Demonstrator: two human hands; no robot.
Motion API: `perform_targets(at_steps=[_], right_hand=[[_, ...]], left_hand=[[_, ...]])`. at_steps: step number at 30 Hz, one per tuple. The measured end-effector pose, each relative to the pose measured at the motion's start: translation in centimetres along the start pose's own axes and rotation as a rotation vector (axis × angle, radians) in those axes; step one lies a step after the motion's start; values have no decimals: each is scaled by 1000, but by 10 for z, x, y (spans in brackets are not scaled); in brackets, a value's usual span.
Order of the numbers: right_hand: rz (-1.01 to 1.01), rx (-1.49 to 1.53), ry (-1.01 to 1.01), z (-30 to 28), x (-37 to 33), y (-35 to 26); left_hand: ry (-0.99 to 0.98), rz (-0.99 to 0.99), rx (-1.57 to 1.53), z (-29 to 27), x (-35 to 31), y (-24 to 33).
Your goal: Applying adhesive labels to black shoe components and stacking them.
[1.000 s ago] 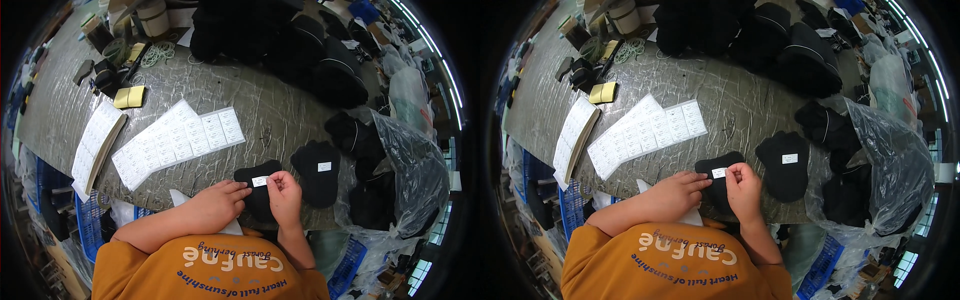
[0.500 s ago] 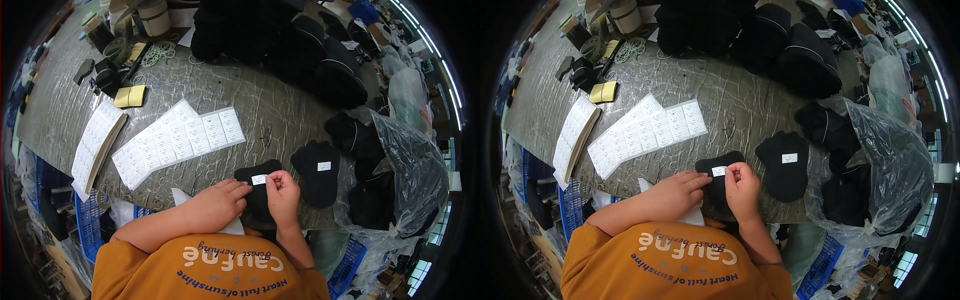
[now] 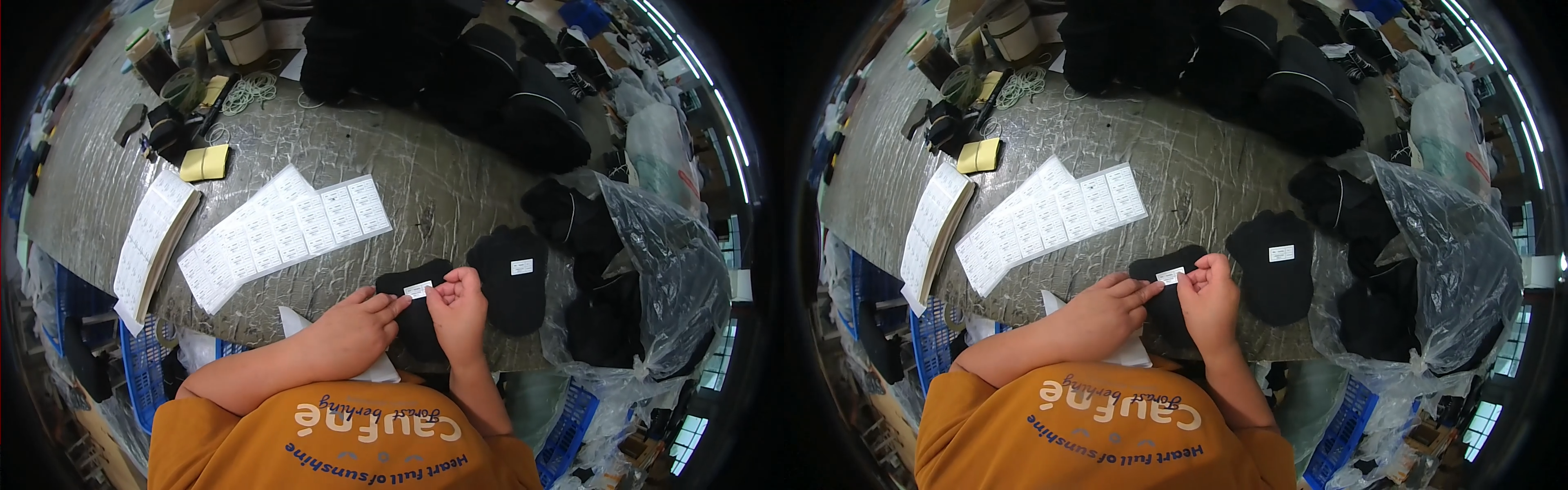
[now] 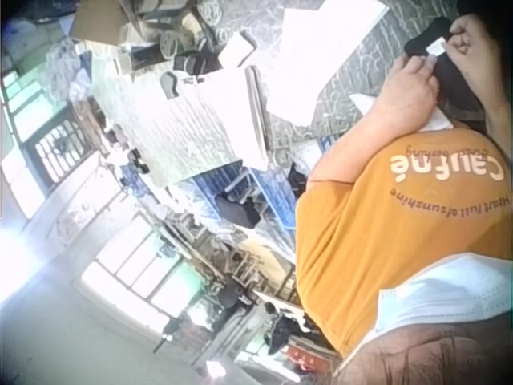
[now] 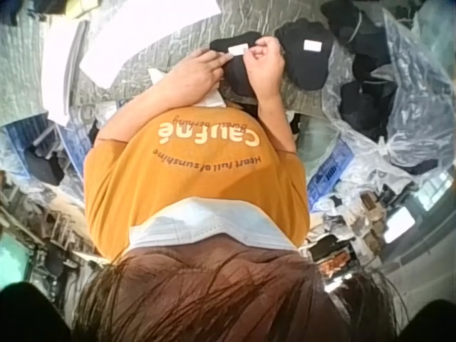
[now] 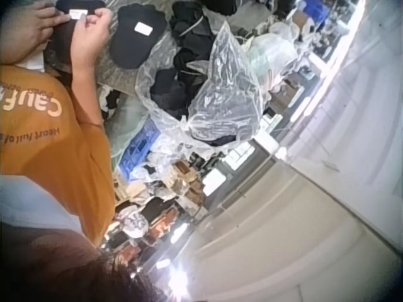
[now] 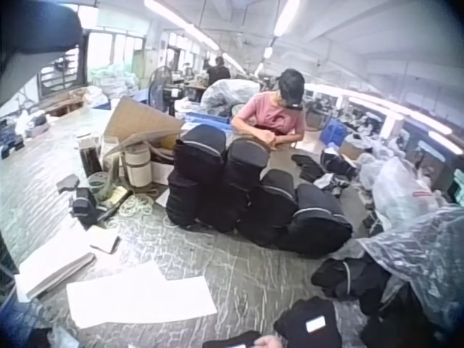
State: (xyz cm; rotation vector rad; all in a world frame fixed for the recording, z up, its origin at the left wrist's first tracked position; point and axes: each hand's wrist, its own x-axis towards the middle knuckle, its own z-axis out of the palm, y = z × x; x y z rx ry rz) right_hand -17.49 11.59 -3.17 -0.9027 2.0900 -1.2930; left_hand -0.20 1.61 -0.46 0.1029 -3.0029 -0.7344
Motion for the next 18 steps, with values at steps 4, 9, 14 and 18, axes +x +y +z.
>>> perform_targets(at_steps=[4, 9, 14, 18], right_hand=[[11, -136, -4, -1, 2, -5], [3, -373, -7, -3, 4, -13], [-254, -469, 147, -2, 7, 1], [-213, -356, 99, -5, 4, -2]], left_hand=[[5, 7, 22, 0, 1, 0], [21, 4, 24, 4, 1, -2], [69, -22, -63, 2, -2, -2], [131, -47, -323, -4, -5, -7]])
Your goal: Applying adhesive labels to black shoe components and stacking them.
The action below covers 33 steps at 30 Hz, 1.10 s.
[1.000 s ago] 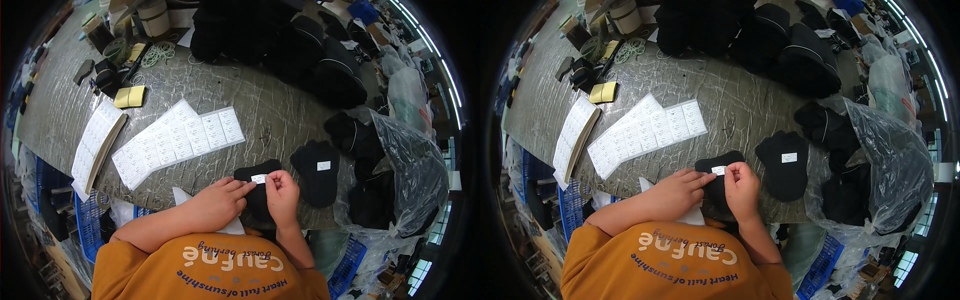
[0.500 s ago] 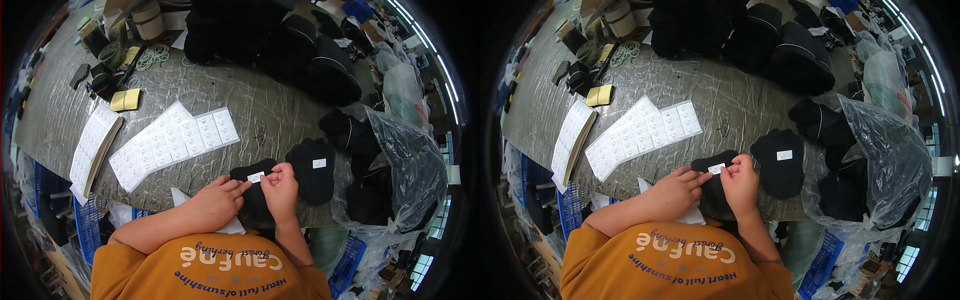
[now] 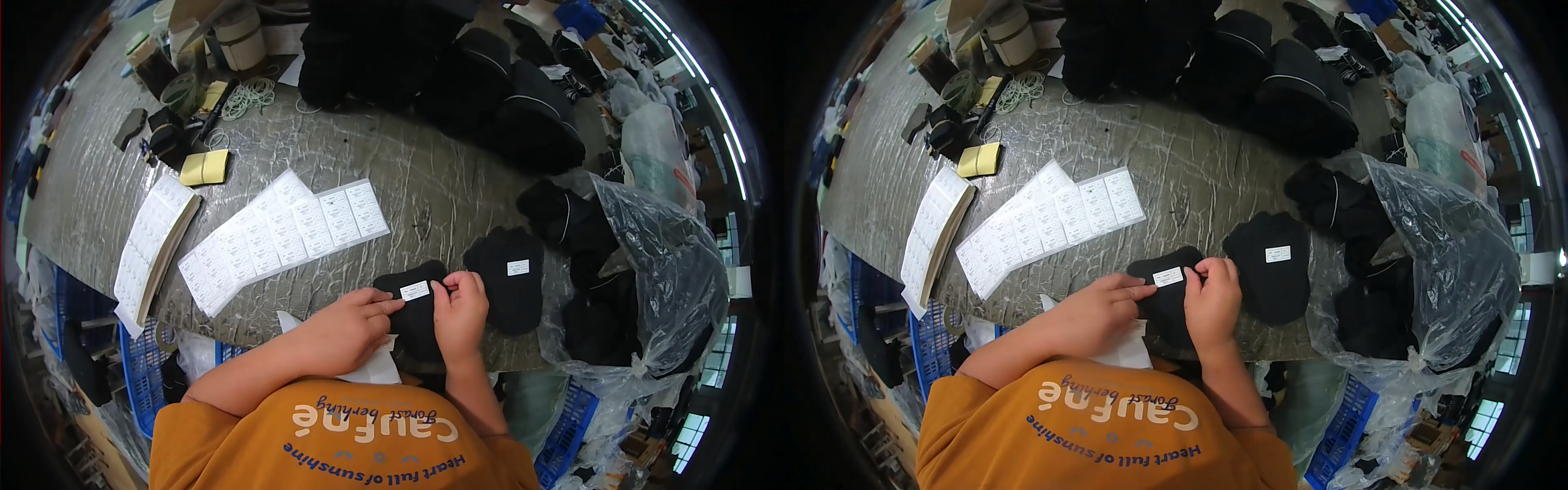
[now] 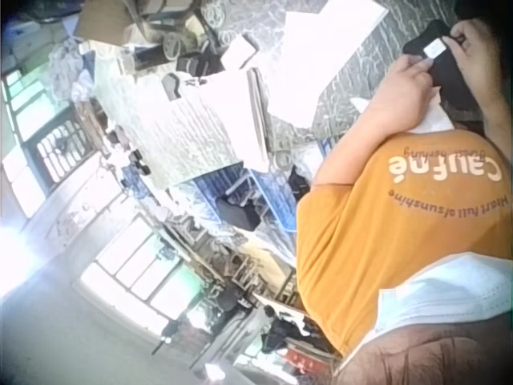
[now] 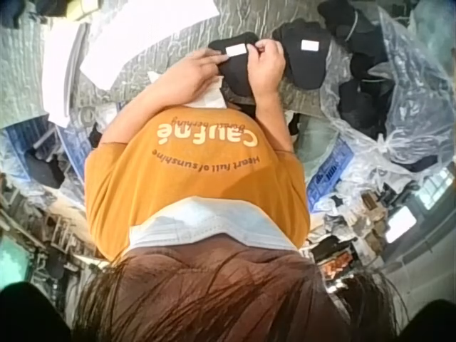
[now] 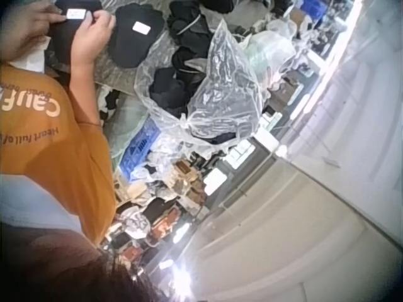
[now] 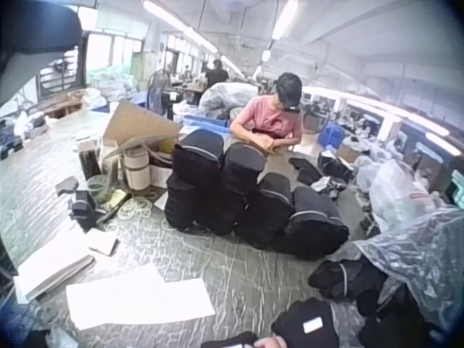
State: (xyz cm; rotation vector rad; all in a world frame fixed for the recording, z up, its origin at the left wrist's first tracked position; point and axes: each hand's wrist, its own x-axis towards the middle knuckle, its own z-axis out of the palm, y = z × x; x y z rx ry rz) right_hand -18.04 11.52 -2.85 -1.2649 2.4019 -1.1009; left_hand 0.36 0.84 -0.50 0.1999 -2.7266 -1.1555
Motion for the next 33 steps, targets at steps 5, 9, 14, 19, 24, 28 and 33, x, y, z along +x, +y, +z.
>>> perform_targets(at_steps=[5, 9, 14, 19, 24, 28, 33], right_hand=[[95, 293, 41, -4, -5, 2], [159, 380, 107, -46, 5, -14], [184, 588, 193, -100, 27, 9], [228, 609, 291, -107, 32, 28], [124, -35, 413, -108, 49, 45], [-36, -52, 115, -93, 10, 2], [-135, -286, -210, -50, -24, -14]], left_hand=[[47, 46, -127, 2, -6, -10], [41, -24, -187, 6, -8, -14], [19, -88, -246, 5, 0, -8], [15, 185, -114, -4, 29, 7], [-115, 228, 165, 24, 49, -6], [-87, 143, 147, 24, 31, -9], [-101, 44, 190, 9, 9, -3]])
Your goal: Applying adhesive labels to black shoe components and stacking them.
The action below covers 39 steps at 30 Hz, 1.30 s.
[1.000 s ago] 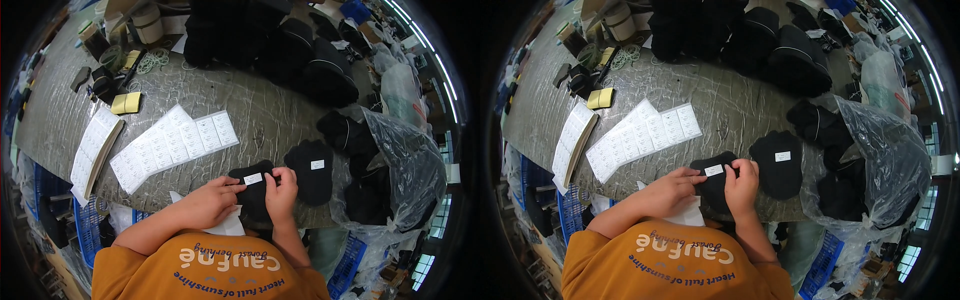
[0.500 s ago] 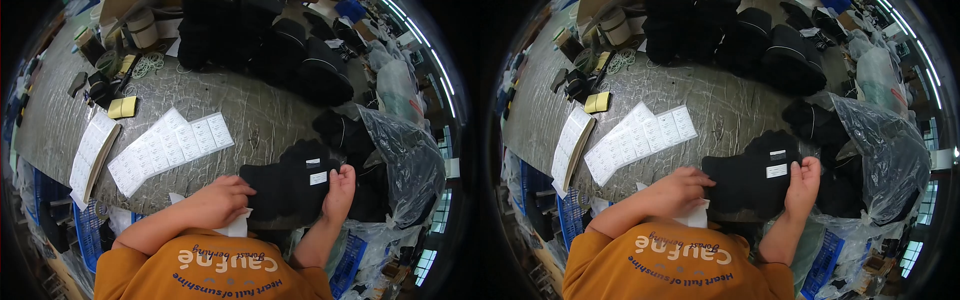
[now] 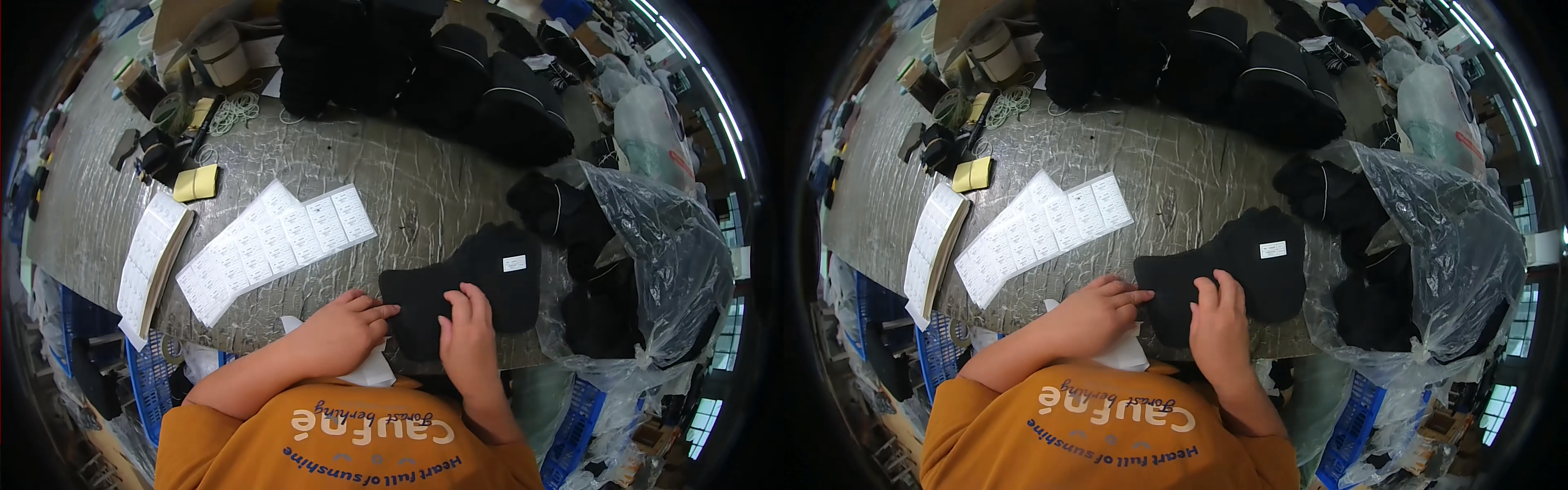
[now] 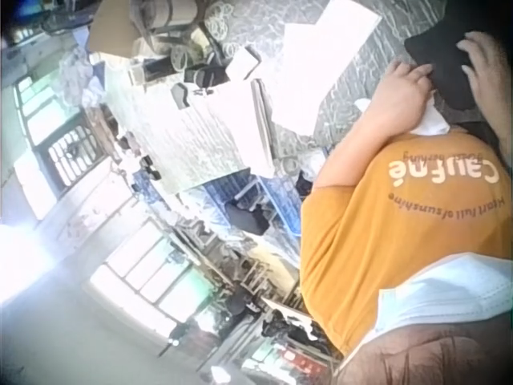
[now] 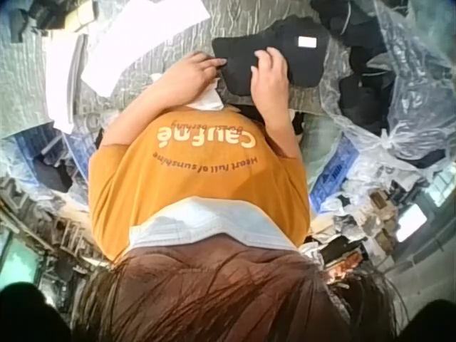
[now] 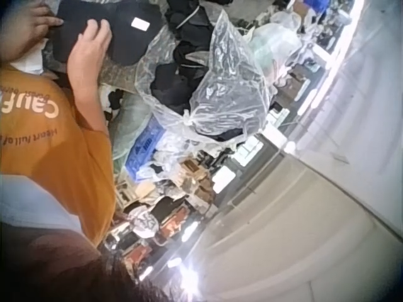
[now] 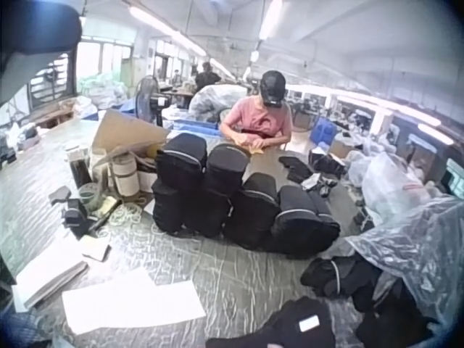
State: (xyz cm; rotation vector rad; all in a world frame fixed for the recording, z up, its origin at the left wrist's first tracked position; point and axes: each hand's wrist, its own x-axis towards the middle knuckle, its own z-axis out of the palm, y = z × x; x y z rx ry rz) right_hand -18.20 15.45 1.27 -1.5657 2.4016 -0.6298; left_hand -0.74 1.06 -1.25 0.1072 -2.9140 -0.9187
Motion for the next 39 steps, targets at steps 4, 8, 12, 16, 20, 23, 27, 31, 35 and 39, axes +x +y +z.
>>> perform_targets(at_steps=[4, 8, 12, 16, 20, 23, 27, 31, 35, 39], right_hand=[[-13, -32, -40, 11, -1, -4], [-75, -42, 26, 17, 0, 4], [-141, -106, 126, 18, -3, 3], [-106, -29, 165, 20, 0, -21], [-142, 28, 186, 23, 2, -20], [-22, -10, 168, 25, -8, -10], [-16, 118, 98, 37, -11, -3], [-136, 198, 19, 37, -2, -6], [-208, 273, -62, 39, 0, -6], [-280, 162, 98, 29, 7, -14]], left_hand=[[92, 10, -39, 5, -8, -4], [81, -59, -240, 1, -9, -5], [115, -42, -335, 5, -10, -7], [98, -68, -401, 5, -9, -6], [98, -90, -431, 1, -8, -8], [99, -86, -429, 1, -10, -10], [137, -35, -366, 3, -11, -9], [87, -73, -358, -3, -21, -4], [53, -159, -321, -17, -33, 4], [186, -309, -313, -21, -41, 10]])
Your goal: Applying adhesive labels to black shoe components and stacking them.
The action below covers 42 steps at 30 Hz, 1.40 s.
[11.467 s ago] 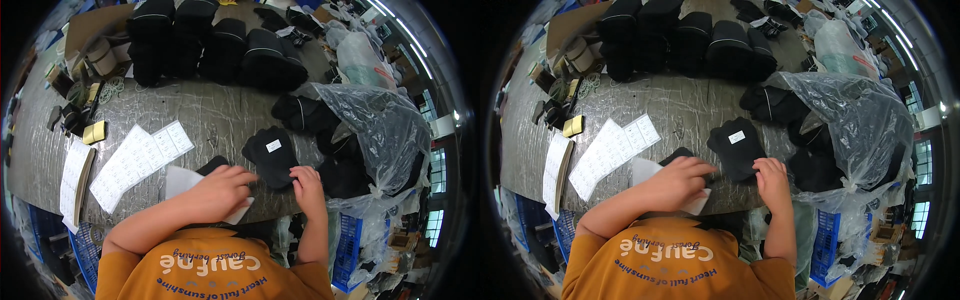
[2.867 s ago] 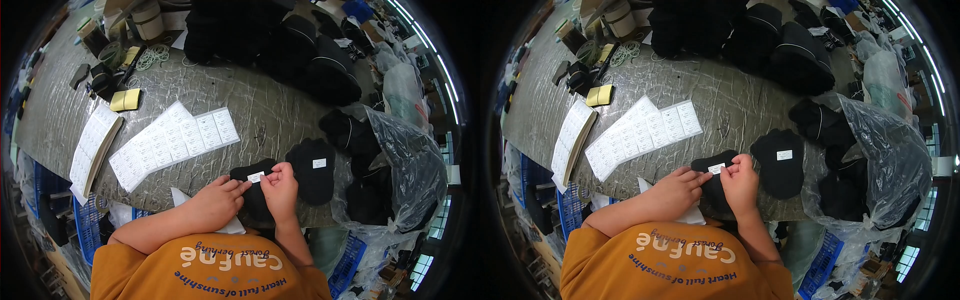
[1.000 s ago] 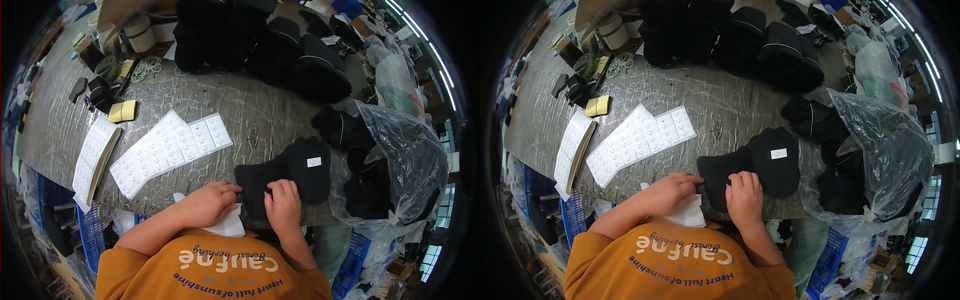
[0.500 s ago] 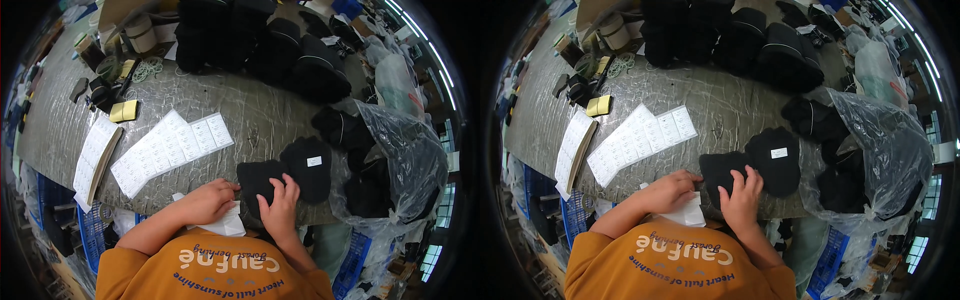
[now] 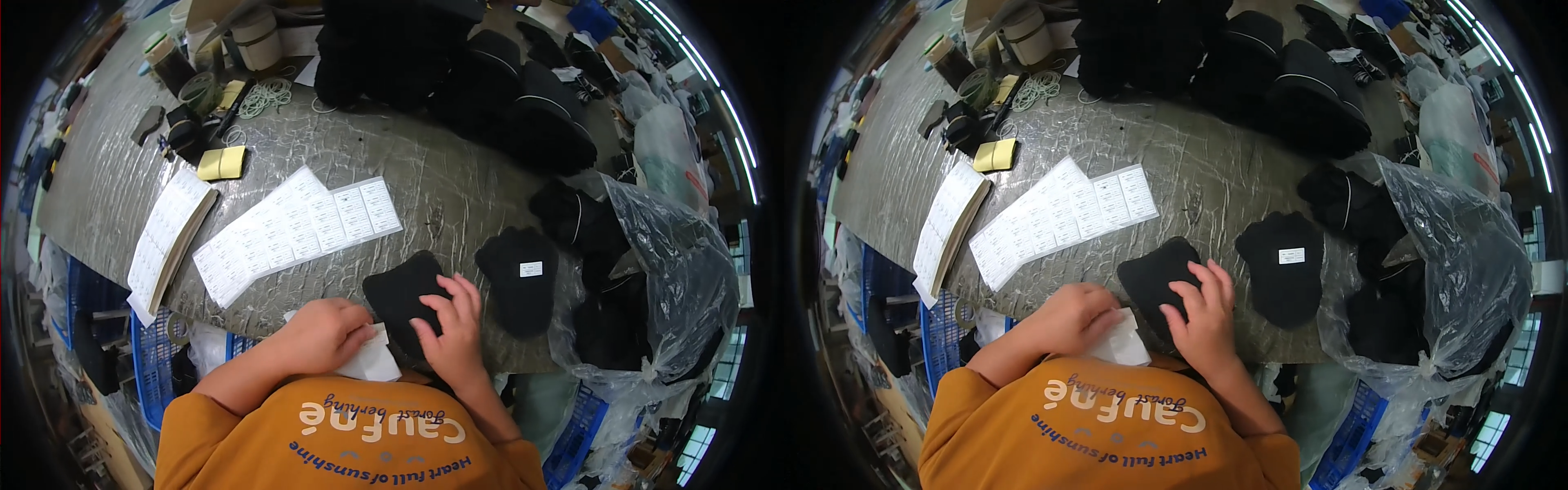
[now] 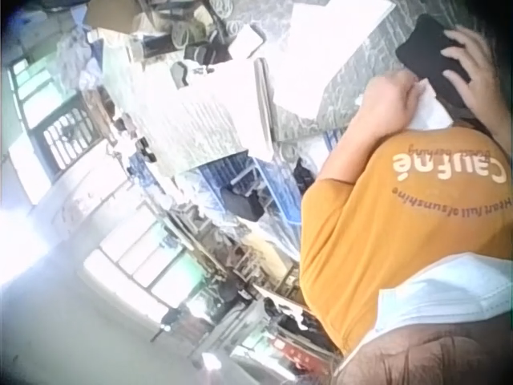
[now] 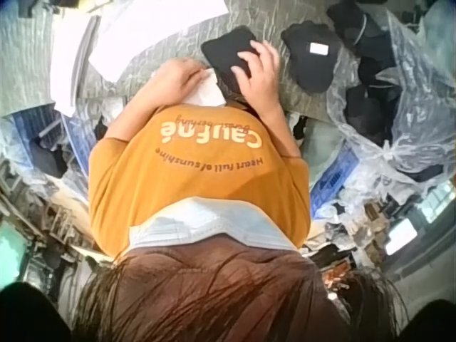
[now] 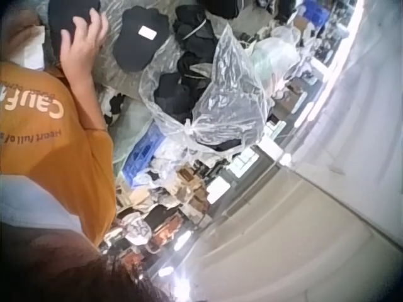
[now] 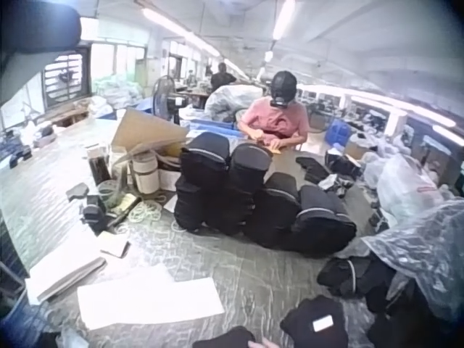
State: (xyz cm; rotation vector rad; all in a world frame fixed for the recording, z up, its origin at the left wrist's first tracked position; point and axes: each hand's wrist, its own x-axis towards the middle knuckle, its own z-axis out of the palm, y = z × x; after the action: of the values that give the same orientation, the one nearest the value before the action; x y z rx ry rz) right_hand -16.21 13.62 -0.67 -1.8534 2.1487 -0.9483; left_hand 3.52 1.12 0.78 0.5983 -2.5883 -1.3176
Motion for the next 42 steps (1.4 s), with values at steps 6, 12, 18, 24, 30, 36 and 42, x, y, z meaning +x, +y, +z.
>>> perform_targets(at_steps=[6, 12, 18, 24, 30, 36, 42], right_hand=[[187, 466, -210, -5, 3, -12], [302, 748, -257, 10, 3, -17], [143, 771, -95, 5, 8, -15], [602, 939, -20, 9, 17, 23], [600, 775, -62, 18, 25, 17], [612, 724, -71, 25, 27, 14], [575, 697, -55, 29, 25, 17]], left_hand=[[265, 29, -83, 10, 4, -1], [321, 85, -53, 15, 6, 1], [236, 13, 115, 10, 3, 0], [-46, 291, 217, 9, 6, -1], [-122, 263, 318, 13, 8, -3], [-114, 263, 325, 15, 9, -4], [-112, 278, 334, 15, 10, -5]])
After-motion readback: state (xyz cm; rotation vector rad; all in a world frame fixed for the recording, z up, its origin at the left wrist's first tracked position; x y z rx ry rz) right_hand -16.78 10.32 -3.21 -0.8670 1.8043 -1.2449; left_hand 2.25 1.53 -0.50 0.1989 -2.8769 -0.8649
